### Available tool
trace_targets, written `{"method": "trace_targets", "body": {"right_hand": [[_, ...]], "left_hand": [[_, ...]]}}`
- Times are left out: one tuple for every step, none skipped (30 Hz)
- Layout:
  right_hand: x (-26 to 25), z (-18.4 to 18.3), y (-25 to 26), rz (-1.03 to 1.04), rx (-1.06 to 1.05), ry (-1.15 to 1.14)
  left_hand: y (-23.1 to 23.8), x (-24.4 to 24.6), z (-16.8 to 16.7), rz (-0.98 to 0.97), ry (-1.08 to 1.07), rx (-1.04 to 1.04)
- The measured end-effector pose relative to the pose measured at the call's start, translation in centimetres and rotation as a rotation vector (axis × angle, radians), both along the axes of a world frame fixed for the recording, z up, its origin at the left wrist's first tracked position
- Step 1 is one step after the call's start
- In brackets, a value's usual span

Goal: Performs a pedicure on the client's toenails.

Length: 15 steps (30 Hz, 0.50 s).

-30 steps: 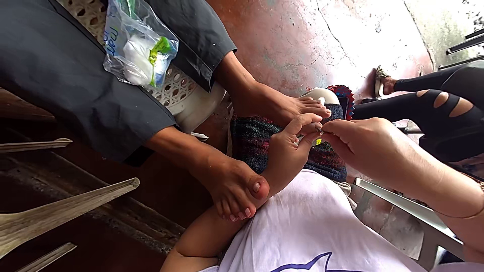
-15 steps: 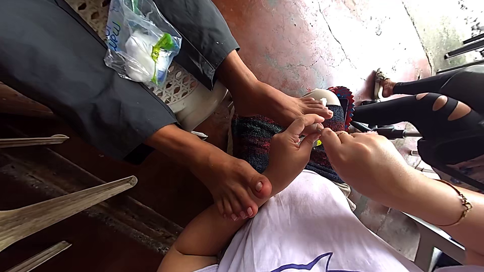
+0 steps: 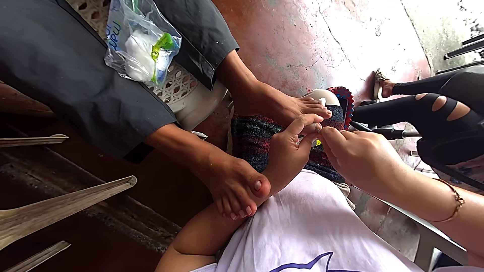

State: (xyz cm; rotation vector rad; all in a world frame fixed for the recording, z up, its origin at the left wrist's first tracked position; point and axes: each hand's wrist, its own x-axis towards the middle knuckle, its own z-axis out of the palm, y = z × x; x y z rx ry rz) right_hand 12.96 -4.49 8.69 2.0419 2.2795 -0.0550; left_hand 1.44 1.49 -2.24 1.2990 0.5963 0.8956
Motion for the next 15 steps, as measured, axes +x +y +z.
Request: {"method": "trace_targets", "body": {"right_hand": [[0.2,0.1,0.1,-0.018,-0.002,0.047],[0.5,0.2,0.2,-0.042,-0.010,0.102],[0.7,0.4,0.4,-0.071,-0.023,0.164],[1.1,0.7,0.6,-0.099,-0.043,0.229],[1.6,0.8,0.8,-0.120,-0.059,0.301],[2.1,1.0,1.1,-0.142,-0.083,0.385],[2.8,1.3,1.2,-0.174,-0.124,0.478],[3.6,1.7,1.4,-0.213,-0.176,0.572],[4.3,2.1,1.4,-0.250,-0.230,0.641],[4.8,2.4,1.1,-0.281,-0.285,0.640],[5.1,2.3,0.6,-0.309,-0.351,0.572],[4.9,1.7,0.1,-0.338,-0.428,0.480],[4.3,0.6,-0.6,-0.375,-0.523,0.403],[3.4,-0.8,-1.1,-0.426,-0.640,0.338],[2.3,-2.5,-1.7,-0.464,-0.728,0.288]], "left_hand": [[0.0,0.0,-0.1,0.005,-0.001,0.004],[0.0,0.0,-0.1,0.009,-0.003,0.008],[0.0,0.0,-0.1,0.012,-0.004,0.012],[0.1,0.0,-0.1,0.009,-0.005,0.008],[0.1,-0.1,0.0,0.002,-0.012,-0.002],[0.2,-0.1,0.1,-0.008,-0.031,-0.022],[0.2,-0.2,0.3,-0.019,-0.064,-0.051],[0.3,-0.3,0.5,-0.033,-0.096,-0.078],[0.3,-0.3,0.7,-0.042,-0.118,-0.100],[0.3,-0.3,0.8,-0.045,-0.127,-0.111],[0.3,-0.3,0.7,-0.042,-0.123,-0.113],[0.3,-0.3,0.7,-0.040,-0.114,-0.120],[0.3,-0.4,0.6,-0.042,-0.111,-0.134],[0.3,-0.4,0.6,-0.041,-0.111,-0.146],[0.2,-0.4,0.6,-0.039,-0.106,-0.149]]}}
